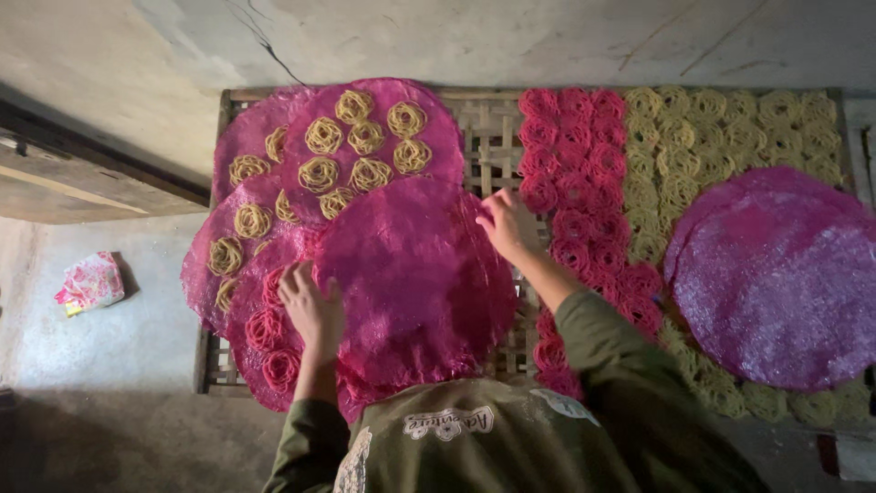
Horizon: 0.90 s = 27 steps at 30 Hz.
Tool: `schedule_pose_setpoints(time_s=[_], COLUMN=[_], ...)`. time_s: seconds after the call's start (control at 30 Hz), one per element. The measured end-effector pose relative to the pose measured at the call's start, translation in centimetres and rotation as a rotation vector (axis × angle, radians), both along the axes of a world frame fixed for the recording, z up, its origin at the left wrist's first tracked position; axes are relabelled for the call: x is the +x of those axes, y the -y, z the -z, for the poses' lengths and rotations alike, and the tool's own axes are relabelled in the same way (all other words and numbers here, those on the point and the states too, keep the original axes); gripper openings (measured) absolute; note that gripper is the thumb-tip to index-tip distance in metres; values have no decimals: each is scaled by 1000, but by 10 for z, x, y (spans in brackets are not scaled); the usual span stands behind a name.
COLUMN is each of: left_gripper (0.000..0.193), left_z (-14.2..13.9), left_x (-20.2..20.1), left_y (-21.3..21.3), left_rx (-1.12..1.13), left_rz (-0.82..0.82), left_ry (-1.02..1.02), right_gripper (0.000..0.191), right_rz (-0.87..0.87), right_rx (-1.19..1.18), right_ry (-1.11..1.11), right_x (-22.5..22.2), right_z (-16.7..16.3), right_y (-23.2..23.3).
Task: The person carries a tray of pink noodle nests from a steamer pot to a bamboo drying rack. They peel the noodle nests off a plastic sheet one at a time and arrange them in rows on the bamboo rack alongside yellow noodle nests, occasionally lifting and repositioning the plastic sheet to free more nests.
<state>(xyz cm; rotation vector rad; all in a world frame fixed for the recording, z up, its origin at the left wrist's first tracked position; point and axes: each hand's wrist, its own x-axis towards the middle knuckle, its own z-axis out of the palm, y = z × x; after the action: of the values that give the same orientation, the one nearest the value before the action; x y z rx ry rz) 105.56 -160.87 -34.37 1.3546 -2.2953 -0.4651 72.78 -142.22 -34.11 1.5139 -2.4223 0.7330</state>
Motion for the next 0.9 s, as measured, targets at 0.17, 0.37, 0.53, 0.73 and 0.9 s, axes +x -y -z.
schedule_pose_setpoints(time_s=[0.17,0.37,0.53,0.73,0.9], left_gripper=[41,30,49,22,17], left_z=[7,10,-2,-9,-14], left_x=[9,2,-16,-22,-10], left_y=[19,47,70,45,37], left_rx=[40,87,-80,-38,21], left_rz=[-37,-4,183,259,261], left_ry=[-71,-74,153,-94,-211], right_gripper=[10,18,28,33,12], right_rz=[-115,-739,-256,532,664], right_rx=[-35,-348,-641,-768,-784], right_ry=[115,329,340,221,-112], right_x=[32,124,68,-84,-119], right_z=[12,-17,-52,-103,-128], right_y=[-8,-57,-128,-290,-423])
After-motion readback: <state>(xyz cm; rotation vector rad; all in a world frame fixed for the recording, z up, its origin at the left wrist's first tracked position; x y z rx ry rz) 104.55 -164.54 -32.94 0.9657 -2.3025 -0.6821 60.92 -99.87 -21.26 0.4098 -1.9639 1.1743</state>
